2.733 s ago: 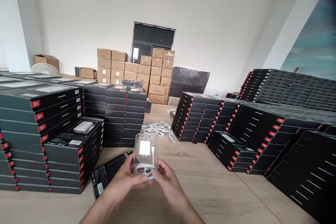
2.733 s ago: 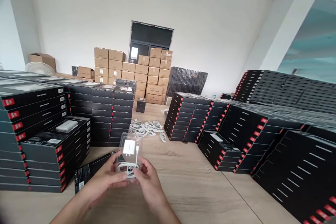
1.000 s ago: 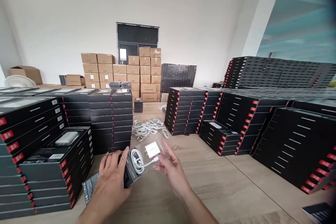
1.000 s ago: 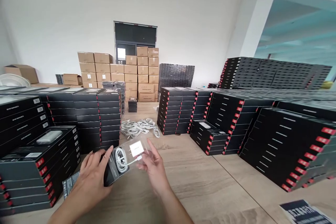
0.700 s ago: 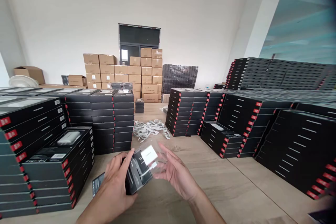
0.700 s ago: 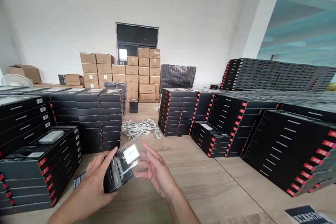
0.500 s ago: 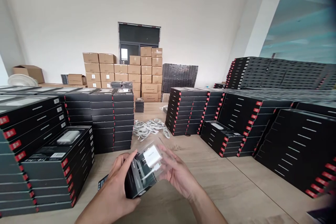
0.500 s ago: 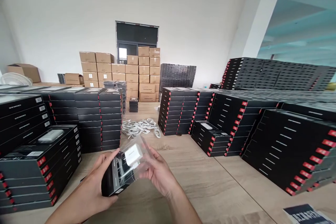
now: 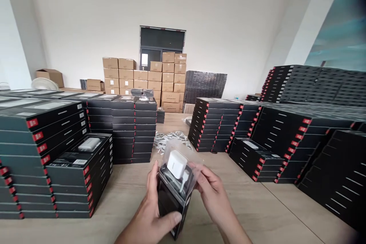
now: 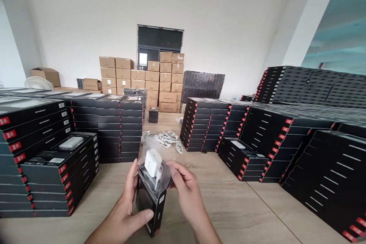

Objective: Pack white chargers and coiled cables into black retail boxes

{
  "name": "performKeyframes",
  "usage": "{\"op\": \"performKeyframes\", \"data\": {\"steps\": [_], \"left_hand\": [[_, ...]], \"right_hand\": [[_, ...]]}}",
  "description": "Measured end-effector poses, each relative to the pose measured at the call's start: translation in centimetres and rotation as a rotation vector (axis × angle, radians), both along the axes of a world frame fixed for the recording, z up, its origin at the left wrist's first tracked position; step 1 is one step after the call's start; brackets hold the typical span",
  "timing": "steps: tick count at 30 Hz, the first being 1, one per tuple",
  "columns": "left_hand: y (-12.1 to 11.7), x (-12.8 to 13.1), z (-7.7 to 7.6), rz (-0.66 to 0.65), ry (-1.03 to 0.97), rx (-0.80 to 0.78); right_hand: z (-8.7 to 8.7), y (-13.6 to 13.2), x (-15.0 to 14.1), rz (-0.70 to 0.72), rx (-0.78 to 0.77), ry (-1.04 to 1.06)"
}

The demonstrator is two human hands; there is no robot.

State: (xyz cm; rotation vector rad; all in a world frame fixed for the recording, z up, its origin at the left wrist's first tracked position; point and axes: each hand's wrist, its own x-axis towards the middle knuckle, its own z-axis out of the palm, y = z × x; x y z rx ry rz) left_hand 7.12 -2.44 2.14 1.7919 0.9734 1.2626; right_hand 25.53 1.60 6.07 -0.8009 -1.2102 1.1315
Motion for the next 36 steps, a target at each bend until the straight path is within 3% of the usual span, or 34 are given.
{"op": "performKeyframes", "data": {"steps": [4,10,13,18,21,23,27,30,33,36], "left_hand": [[0.5,-0.3,-0.5,0.004,-0.154,-0.026],[0.3,-0.9,0.4,0.037,-0.173,0.001],[-0.5,-1.1,1.8,0.077,-0.156,0.14],[-1.9,-1.8,5.1,0.396,-0.017,0.477],[-1.7,-2.4,5.8,0.405,0.137,0.536],[-1.2,-2.7,5.2,0.329,0.202,0.478],[0.3,-2.5,2.5,0.164,0.272,0.264],[1.2,-1.6,0.9,0.139,0.064,0.125],[1.6,-1.0,0.2,0.129,-0.098,0.062],[1.8,-1.0,-0.1,0.186,-0.107,0.1]], "right_hand": [[0.0,0.0,0.3,-0.058,0.088,-0.168],[0.5,-1.0,-0.3,-0.071,0.157,-0.235],[0.7,-1.6,-0.6,-0.022,0.196,-0.26],[1.0,-3.0,-1.6,0.034,0.3,-0.374],[1.1,-3.3,-2.1,0.077,0.327,-0.431],[1.0,-3.1,-2.2,0.056,0.304,-0.432],[0.1,-1.6,-1.8,-0.1,0.186,-0.307],[-0.8,-0.7,-1.5,-0.162,0.145,-0.175],[-1.5,-0.6,-1.2,-0.182,0.228,-0.094],[-1.8,-0.7,-0.9,-0.173,0.356,-0.252]]}}
